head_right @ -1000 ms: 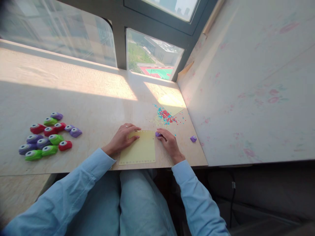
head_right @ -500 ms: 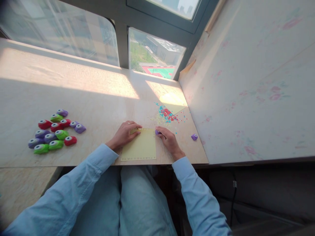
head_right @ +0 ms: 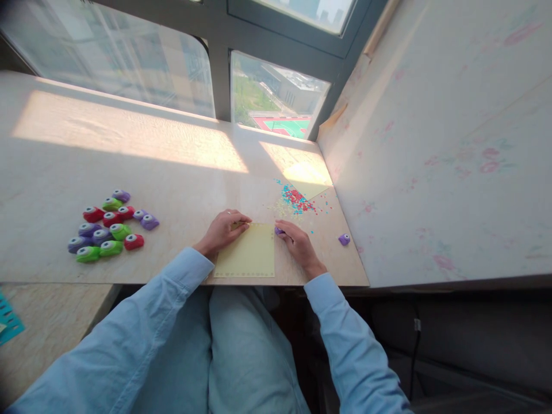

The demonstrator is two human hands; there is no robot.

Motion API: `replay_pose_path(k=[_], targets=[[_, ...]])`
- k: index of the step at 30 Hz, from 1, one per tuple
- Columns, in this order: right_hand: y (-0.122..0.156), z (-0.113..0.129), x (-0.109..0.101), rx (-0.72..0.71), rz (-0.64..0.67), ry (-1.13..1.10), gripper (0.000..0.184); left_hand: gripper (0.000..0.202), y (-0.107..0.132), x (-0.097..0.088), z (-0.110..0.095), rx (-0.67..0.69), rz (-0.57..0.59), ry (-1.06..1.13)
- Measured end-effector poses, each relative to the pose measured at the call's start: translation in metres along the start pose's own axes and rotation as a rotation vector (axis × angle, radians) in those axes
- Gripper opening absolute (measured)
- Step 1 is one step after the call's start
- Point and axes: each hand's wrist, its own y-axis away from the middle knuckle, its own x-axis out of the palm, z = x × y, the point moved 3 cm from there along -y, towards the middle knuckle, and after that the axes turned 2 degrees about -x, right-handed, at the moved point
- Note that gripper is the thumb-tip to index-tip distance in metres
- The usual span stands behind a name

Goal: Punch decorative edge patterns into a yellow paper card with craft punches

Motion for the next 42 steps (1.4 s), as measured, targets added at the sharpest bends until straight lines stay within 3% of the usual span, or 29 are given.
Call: replay_pose_path(k=[42], targets=[[-0.0005, -0.0044, 0.0011, -0.006, 0.0, -0.009, 0.026, 0.014, -0.0023, 0.0013, 0.0016, -0.02, -0.009, -0.008]])
